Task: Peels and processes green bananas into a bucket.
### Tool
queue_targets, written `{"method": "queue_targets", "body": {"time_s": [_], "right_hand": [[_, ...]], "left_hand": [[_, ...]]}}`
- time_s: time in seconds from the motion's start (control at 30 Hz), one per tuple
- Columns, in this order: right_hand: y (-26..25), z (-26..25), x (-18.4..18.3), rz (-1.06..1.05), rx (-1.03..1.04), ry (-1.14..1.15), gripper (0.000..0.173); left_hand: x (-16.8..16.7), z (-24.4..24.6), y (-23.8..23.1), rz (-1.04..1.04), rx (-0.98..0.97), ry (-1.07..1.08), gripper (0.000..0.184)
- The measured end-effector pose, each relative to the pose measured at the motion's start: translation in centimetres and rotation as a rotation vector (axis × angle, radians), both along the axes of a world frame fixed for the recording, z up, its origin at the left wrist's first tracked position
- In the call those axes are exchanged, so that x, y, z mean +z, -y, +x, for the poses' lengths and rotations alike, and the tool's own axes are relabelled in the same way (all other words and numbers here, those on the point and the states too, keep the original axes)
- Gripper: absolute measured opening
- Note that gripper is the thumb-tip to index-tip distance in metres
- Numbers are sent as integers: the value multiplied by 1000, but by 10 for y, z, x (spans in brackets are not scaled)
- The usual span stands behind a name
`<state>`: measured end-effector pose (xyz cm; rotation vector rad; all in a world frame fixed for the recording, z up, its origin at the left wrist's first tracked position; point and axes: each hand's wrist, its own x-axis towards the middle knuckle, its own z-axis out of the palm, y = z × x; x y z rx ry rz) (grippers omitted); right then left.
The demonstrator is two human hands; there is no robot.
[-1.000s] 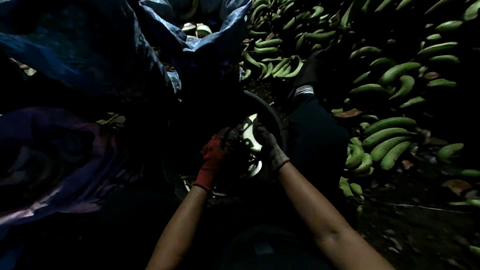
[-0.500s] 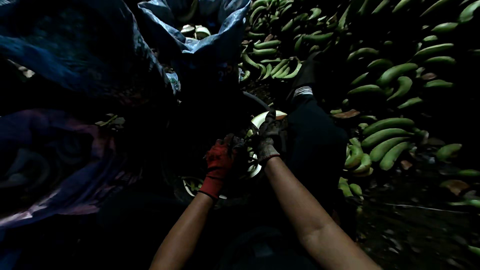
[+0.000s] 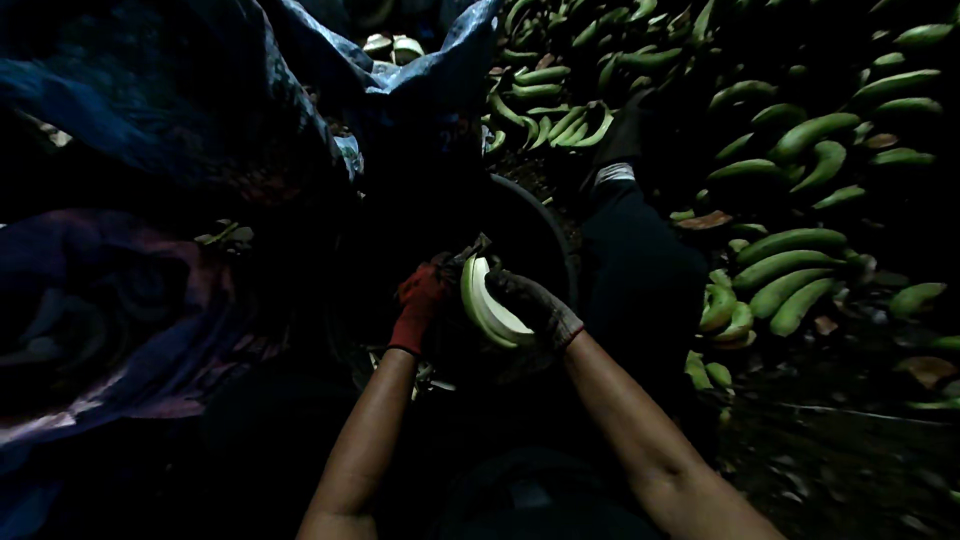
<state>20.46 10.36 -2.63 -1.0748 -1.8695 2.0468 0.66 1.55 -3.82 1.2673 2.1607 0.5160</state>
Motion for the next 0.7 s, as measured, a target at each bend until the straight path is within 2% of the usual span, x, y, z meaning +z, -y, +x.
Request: {"method": "queue_targets", "body": {"time_s": [0.13,0.23,0.33,0.4,0.5,0.63,0.7], "right_hand": [[2,1,12,-54,44,-32,41],[-4,-2,-10,-202,-231,-69,48],[-7,-8,-13,-244,-394,-109,45],[-3,-11,2,-205,-473,-56,49],[-14,-22,4,-386,-694,-128,62],[-18,-35,4,-590,-769,-307,68],[-15,-35,-5,-496,-754,-286,63]], "left_hand": [[-1,-1,3,-53,104,-23,44],[15,4,11,2,48,-7,47],[40,27,20,70,-75,-17,47],[33,39,19,194,-136,-105,48],[21,51,25,365,-132,-206,51],[20,58,28,395,-60,-264,53],[18,58,24,360,-35,-285,51]]}}
